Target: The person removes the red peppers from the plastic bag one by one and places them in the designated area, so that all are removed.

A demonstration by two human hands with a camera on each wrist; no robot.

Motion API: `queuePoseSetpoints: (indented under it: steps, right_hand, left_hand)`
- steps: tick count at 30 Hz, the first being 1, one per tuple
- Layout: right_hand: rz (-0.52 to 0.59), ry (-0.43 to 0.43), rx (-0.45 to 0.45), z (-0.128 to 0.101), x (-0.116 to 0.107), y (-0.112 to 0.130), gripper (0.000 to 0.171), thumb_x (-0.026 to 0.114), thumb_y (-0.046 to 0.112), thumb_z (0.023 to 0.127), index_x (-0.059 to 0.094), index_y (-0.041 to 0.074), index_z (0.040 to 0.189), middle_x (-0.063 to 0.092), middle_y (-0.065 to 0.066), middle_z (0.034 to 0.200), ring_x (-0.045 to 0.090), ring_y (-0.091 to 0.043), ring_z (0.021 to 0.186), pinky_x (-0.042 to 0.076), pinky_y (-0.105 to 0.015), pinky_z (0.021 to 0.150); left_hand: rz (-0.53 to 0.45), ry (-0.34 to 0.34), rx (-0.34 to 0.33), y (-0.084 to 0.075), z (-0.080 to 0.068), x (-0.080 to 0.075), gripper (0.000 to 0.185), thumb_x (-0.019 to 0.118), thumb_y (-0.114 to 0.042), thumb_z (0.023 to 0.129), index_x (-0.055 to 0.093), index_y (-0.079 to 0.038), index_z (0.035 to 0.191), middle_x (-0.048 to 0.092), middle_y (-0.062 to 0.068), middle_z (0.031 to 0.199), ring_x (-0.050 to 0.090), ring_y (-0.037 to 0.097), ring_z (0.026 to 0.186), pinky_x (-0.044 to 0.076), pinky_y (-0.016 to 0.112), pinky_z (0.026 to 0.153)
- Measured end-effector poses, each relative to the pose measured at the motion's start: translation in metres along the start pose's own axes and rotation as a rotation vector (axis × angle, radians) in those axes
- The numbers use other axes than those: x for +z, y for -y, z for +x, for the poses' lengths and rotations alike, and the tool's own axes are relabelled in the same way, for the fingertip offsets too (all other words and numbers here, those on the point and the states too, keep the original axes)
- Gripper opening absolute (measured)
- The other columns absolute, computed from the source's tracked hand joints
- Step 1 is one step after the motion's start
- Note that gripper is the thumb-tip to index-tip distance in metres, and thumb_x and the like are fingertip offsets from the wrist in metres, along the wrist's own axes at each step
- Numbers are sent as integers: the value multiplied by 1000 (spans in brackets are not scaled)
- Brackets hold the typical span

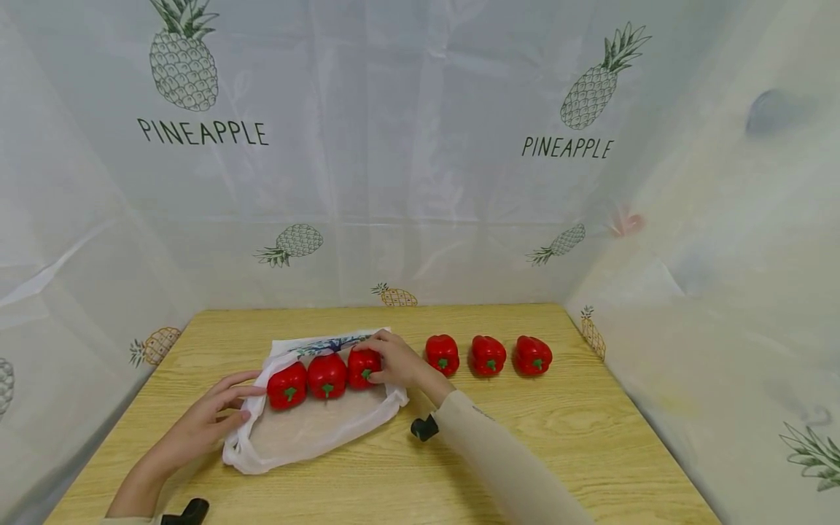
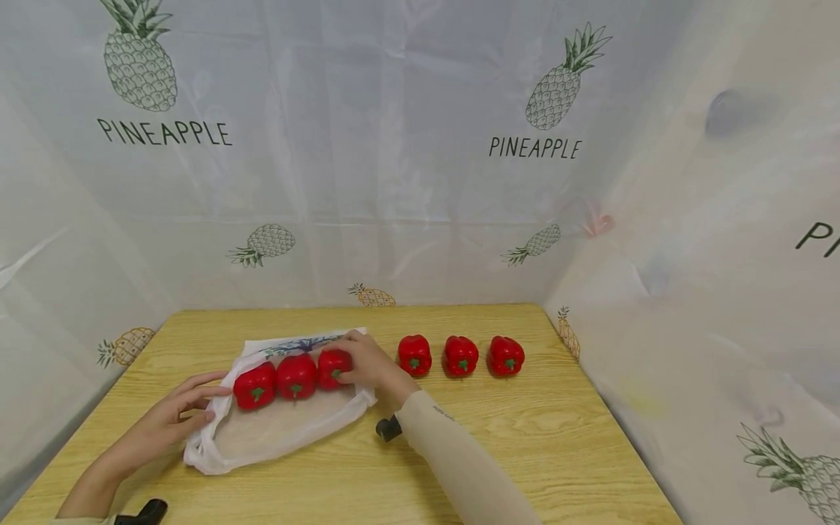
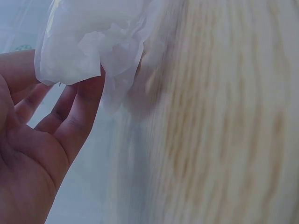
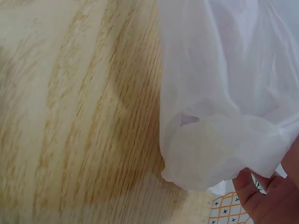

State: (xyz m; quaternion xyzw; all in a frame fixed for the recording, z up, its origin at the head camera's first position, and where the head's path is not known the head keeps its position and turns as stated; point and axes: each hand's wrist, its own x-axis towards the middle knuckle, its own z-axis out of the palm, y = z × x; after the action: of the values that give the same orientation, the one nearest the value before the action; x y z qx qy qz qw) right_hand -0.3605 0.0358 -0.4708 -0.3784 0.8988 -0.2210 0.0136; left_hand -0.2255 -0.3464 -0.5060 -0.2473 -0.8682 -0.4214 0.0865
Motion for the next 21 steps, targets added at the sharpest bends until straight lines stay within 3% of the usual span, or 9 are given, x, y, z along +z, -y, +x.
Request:
queuePoseSetpoints:
  steps: [13,21]
  right_hand:
    - [-47,-34,-72,-12,-11,8,58,86,20,91,67,23,145,63,-1,132,53,-18,117,47,-28,95]
    - [80,-36,-53,-24,-30,19,56,84,14,91,67,22,144,60,-3,129,56,-13,100,52,-20,80]
  left_hand:
    - [-4,-4,7,2,0,0,40,69,2,101,69,-14,137,45,11,157,56,3,114,52,19,87]
    - [-10,3,-2,1,0,0,38,68,0,102,68,-12,138,43,12,158,57,4,113,52,20,86]
